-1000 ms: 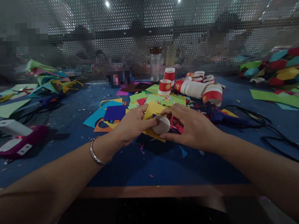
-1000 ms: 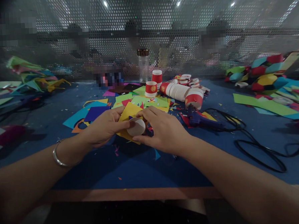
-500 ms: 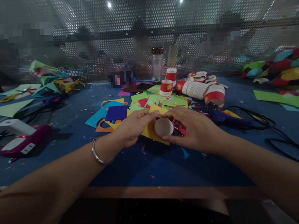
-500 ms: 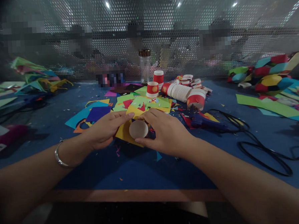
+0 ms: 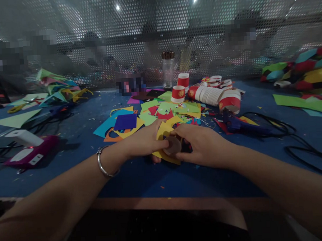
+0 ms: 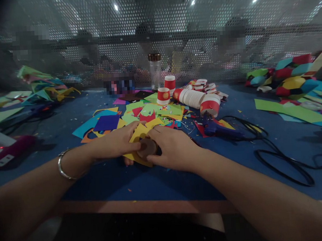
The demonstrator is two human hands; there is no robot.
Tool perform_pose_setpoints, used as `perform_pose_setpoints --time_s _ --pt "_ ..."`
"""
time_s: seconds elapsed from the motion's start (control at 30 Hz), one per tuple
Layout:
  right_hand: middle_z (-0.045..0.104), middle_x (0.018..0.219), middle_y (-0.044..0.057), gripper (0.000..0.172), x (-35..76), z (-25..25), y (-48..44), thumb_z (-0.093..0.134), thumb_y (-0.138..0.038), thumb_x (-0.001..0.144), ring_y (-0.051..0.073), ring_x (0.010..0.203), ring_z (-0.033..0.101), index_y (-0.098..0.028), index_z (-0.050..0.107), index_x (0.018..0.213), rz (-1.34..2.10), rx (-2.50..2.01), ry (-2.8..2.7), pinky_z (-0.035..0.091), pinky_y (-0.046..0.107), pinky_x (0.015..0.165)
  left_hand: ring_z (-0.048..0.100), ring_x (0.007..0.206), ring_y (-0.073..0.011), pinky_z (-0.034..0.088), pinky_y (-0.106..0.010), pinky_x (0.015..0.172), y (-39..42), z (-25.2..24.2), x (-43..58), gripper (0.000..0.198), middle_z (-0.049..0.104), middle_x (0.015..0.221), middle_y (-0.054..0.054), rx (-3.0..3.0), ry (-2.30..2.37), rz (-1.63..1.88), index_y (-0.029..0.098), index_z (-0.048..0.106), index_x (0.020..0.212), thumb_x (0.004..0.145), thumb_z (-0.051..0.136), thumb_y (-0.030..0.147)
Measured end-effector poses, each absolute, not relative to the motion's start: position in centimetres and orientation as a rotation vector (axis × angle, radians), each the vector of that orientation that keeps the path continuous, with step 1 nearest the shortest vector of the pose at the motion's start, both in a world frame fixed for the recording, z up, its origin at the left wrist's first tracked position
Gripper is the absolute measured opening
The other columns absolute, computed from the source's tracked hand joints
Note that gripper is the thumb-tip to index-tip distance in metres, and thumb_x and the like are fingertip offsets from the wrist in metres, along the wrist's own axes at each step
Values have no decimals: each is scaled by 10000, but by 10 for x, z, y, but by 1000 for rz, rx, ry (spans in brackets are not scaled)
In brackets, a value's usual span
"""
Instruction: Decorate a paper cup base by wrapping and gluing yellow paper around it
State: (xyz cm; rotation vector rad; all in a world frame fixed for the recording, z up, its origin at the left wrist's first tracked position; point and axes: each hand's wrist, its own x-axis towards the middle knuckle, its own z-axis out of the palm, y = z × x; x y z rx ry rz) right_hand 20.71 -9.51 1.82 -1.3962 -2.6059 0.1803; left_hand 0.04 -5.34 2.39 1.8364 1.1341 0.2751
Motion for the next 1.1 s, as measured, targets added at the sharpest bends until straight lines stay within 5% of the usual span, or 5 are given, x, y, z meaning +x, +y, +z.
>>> perform_pose_setpoints --time_s 0.13,0.23,0.3,0.7,1.1 --pt "721 1108 149 354 206 16 -94 683 -345 860 302 1035 666 -129 683 1141 206 -1347 -2630 489 393 856 742 762 -285 549 -389 723 -51 31 -11 864 763 929 -89 2244 1302 118 139 308 1583 880 619 533" --pt "717 1055 136 321 205 17 -94 681 -376 885 286 987 663 -138 692 1100 226 -1363 -2638 489 385 830 589 1326 -396 471 -483 1068 -44 29 -19 906 647 1405 -205 2558 1277 255 141 401 1560 849 650 643" --pt "711 1019 127 331 205 17 -94 686 -408 899 275 950 656 -142 693 1096 215 -1377 -2634 484 375 804 434 1478 -395 375 -503 1184 -40 26 -24 945 512 1577 -192 2622 1140 228 163 417 1560 823 671 697" --pt "716 1045 116 312 208 15 -89 702 -437 903 273 966 643 -169 680 1062 263 -1395 -2578 481 374 802 367 1525 -378 323 -490 1215 -36 17 -26 1019 436 1640 -170 2625 951 90 207 307 1628 815 743 641" --pt "718 1067 132 371 215 12 -79 725 -449 891 304 1024 668 -169 711 1134 177 -1414 -2546 521 410 861 429 1471 -400 284 -527 1223 -39 20 -25 984 514 1576 -170 2545 968 142 225 408 1581 769 796 622"
